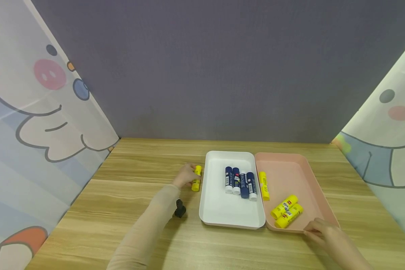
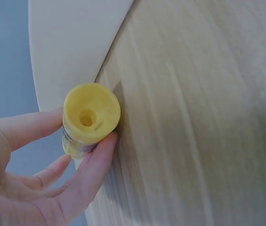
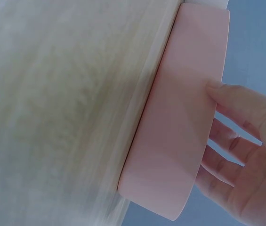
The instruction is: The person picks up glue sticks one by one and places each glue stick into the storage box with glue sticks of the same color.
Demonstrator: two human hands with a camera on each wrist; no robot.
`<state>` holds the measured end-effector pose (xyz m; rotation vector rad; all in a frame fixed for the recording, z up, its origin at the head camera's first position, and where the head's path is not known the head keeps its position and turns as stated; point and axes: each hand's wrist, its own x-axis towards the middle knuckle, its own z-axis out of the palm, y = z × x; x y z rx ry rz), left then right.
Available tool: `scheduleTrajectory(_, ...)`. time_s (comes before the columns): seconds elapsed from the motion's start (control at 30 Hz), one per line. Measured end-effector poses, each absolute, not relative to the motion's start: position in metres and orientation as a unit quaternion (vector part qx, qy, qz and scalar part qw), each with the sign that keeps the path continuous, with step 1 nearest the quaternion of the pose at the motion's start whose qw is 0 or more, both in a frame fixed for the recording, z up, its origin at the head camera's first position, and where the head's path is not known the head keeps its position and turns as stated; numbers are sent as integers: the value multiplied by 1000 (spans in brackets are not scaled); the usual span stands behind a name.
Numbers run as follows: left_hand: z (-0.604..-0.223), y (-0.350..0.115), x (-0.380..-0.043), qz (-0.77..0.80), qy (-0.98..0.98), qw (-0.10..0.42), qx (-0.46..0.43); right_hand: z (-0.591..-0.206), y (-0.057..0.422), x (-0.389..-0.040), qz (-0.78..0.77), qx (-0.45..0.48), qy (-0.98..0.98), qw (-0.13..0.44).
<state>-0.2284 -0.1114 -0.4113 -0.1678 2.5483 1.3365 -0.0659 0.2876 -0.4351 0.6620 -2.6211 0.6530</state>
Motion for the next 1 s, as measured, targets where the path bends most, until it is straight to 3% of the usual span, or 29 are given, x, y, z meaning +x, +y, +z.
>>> scheduleTrajectory(0.33,-412,-121,-231,537,823,165,-86,-435,287,-66,229,232,-929,174)
scheduleTrajectory(1.0,-384,-115,-232,578,797,161,-66,-435,287,-67,237,237,-925,179)
